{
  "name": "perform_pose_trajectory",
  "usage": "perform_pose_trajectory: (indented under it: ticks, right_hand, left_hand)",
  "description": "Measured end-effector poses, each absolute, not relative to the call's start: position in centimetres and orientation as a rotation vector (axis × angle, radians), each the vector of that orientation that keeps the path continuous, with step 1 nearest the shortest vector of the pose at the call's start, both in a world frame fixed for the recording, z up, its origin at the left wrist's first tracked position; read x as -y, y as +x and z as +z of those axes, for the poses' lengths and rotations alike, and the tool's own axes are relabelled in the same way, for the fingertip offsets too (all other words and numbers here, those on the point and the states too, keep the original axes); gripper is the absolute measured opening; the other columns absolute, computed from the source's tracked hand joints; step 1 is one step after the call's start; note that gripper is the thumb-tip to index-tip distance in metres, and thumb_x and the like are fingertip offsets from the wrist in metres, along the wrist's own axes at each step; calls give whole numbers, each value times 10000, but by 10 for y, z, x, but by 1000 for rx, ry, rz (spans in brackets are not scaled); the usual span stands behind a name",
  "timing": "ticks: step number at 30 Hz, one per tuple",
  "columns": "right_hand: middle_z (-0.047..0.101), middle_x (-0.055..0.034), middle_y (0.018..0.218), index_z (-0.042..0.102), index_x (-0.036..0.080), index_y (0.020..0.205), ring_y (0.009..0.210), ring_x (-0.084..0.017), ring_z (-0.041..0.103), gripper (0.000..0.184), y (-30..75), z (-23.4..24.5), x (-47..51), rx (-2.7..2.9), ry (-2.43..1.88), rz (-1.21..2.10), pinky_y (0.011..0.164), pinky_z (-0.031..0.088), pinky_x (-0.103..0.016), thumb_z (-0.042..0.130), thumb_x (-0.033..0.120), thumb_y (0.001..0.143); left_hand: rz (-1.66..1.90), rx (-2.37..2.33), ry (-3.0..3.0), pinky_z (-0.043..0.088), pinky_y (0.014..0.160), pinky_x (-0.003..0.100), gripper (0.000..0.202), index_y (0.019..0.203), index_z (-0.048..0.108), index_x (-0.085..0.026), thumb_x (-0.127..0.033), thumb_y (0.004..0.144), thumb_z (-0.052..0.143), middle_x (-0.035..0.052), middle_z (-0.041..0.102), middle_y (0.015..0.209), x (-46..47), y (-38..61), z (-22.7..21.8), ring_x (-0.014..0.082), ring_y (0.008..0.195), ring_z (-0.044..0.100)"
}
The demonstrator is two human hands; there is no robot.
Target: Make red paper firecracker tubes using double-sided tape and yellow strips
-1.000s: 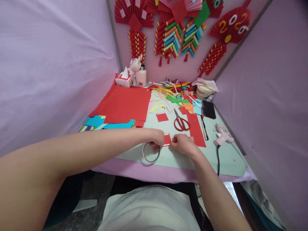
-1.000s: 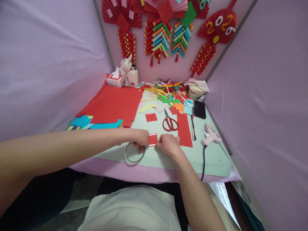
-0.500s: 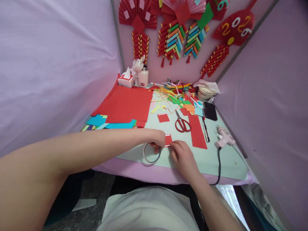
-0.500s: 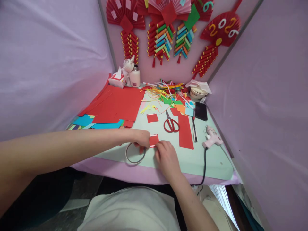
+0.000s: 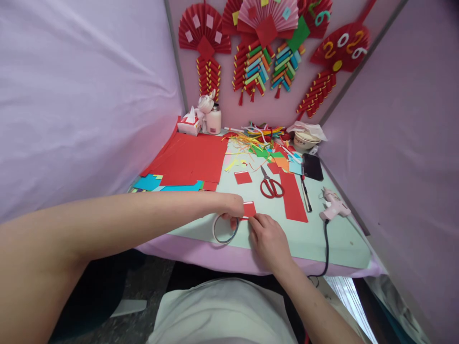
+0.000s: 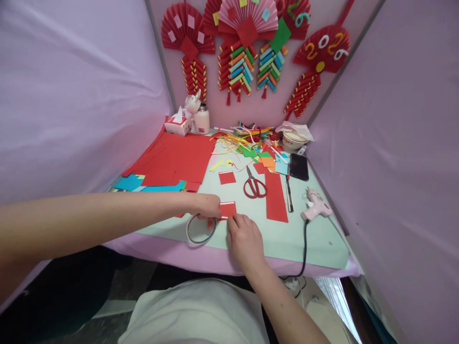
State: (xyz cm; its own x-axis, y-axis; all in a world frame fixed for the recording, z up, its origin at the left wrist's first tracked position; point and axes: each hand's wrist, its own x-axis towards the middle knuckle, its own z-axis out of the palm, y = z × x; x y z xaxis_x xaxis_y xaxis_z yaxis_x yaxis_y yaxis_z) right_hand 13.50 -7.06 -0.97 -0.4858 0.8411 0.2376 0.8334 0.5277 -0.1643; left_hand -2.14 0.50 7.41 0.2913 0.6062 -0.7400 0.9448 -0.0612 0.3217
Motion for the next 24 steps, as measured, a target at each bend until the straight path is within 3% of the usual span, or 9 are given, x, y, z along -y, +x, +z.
perform_pose_trajectory:
  ticks: [7,17,24]
  right_hand:
    - [603,-63,1031,604,184,1051,950,-192,500,220,134,-7,71,2483,-1414,35,812,341,-294,490,152,866]
    - [620,-58,1038,598,199,1055,966,-186,512,215,134,-3,70,2514,-1413,4,861,292,-319,501,165,865]
    - [622,-66,1056,581,202,1088,967,-186,513,243,134,-3,72,2531,-1411,-47,857,257,-344,494,159,865]
  left_hand:
    - [-702,-1519,1643,305,448,289,161,517,631,-155,-244,631,559,0,359,356,-3,-17,89,123,401,291]
    - [-604,-1541,1604,224,427,265,214,538,629,-150,-293,670,542,-3,352,359,3,-20,90,109,392,258]
    - [-531,-1520,1588,244,437,263,263,578,625,-161,-374,699,530,7,467,434,4,-37,81,104,397,267]
